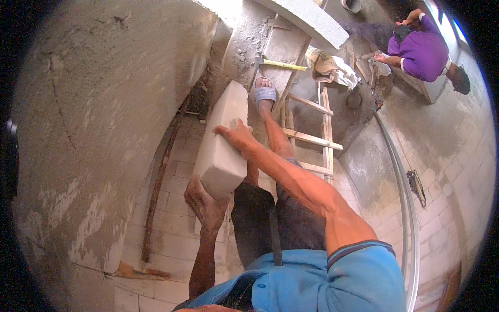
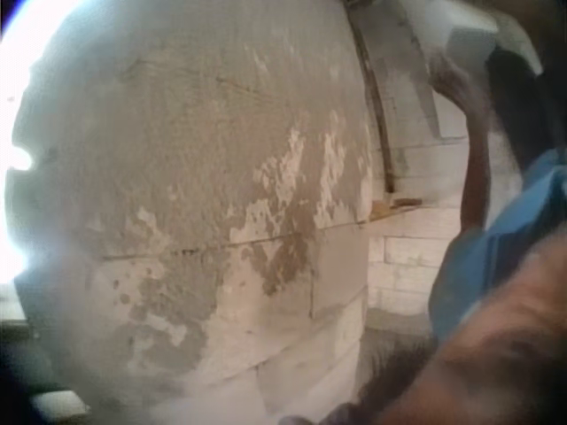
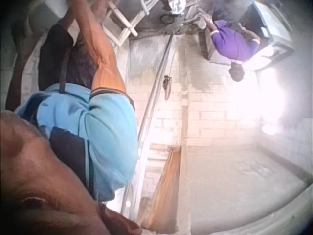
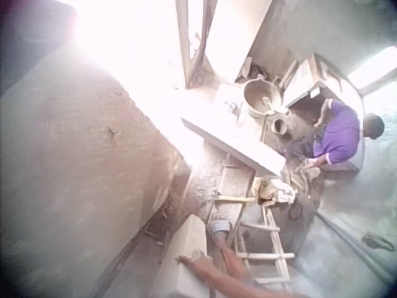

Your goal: The person lifts a large curved piece of plasterboard and positions it against a wooden frame on a wall. They then use a trowel to scoop a grey cement-like substance from a bucket and apply it to the wooden supports to secure the board in place.

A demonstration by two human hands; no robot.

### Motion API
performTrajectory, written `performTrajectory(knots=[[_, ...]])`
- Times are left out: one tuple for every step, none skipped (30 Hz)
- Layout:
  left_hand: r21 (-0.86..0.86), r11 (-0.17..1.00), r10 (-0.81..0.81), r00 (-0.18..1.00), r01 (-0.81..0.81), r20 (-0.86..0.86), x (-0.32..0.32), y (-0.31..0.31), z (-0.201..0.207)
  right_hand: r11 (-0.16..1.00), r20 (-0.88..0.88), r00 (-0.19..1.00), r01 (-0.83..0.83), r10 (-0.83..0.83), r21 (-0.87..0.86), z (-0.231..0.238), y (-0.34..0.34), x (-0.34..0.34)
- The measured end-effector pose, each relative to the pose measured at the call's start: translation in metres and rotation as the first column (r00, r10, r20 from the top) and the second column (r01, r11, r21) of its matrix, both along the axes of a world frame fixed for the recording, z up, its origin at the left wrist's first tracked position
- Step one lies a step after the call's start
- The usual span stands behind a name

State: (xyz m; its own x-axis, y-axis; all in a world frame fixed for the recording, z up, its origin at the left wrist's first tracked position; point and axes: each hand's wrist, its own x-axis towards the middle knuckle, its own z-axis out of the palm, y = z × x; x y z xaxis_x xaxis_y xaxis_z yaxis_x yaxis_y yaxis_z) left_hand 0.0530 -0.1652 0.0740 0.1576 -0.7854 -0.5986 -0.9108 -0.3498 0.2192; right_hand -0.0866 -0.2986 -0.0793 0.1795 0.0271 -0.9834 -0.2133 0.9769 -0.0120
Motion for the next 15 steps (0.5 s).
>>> performTrajectory(knots=[[-0.011,1.0,0.02,1.0,-0.02,0.004,0.0,-0.004,0.004,1.0,-0.003,1.0,-0.024,0.024,-0.011,-0.002,-0.003,0.003],[-0.022,0.999,0.04,0.999,-0.04,0.007,-0.004,-0.008,0.009,0.999,-0.006,0.999,-0.047,0.047,-0.021,-0.005,-0.006,0.006],[-0.033,0.998,0.059,0.998,-0.058,0.01,-0.005,-0.012,0.012,0.996,-0.015,0.997,-0.079,0.079,-0.029,-0.009,-0.012,0.008],[-0.032,0.997,0.064,0.998,-0.063,0.015,-0.004,-0.013,0.014,0.992,-0.024,0.992,-0.121,0.12,-0.034,-0.005,-0.023,0.009],[-0.032,0.997,0.067,0.998,-0.067,0.02,-0.003,-0.016,0.014,0.986,-0.034,0.987,-0.161,0.16,-0.038,-0.001,-0.031,0.01],[-0.032,0.997,0.069,0.997,-0.068,0.024,-0.002,-0.019,0.014,0.982,-0.088,0.981,-0.179,0.173,-0.067,-0.004,-0.027,0.014],[-0.015,0.997,0.081,0.996,-0.081,0.02,0.0,-0.026,0.014,0.98,-0.1,0.978,-0.189,0.182,-0.063,-0.003,-0.034,0.018],[-0.001,0.996,0.087,0.996,-0.087,0.017,0.003,-0.032,0.011,0.98,-0.112,0.977,-0.191,0.183,-0.063,-0.003,-0.042,0.021],[0.014,0.996,0.09,0.996,-0.091,0.014,0.007,-0.038,0.008,0.98,-0.124,0.975,-0.192,0.183,-0.061,-0.005,-0.051,0.025],[0.023,0.993,0.114,0.994,-0.114,0.005,0.009,-0.045,0.005,0.963,-0.193,0.953,-0.252,0.232,-0.09,-0.023,-0.051,0.029],[0.04,0.988,0.151,0.989,-0.15,-0.003,0.011,-0.047,0.002,0.951,-0.204,0.942,-0.292,0.267,-0.105,-0.021,-0.058,0.036],[0.058,0.981,0.188,0.982,-0.187,-0.01,0.013,-0.049,0.0,0.936,-0.215,0.929,-0.332,0.302,-0.118,-0.019,-0.065,0.043],[0.059,0.98,0.193,0.981,-0.192,-0.007,0.016,-0.051,-0.002,0.922,-0.228,0.915,-0.367,0.333,-0.125,-0.013,-0.072,0.045],[0.062,0.978,0.2,0.98,-0.199,-0.004,0.022,-0.053,-0.003,0.956,-0.098,0.959,-0.275,0.266,-0.098,-0.008,-0.079,0.046],[0.057,0.98,0.193,0.981,-0.192,-0.002,0.029,-0.057,-0.004,0.94,-0.088,0.949,-0.313,0.303,-0.133,-0.006,-0.081,0.046]])
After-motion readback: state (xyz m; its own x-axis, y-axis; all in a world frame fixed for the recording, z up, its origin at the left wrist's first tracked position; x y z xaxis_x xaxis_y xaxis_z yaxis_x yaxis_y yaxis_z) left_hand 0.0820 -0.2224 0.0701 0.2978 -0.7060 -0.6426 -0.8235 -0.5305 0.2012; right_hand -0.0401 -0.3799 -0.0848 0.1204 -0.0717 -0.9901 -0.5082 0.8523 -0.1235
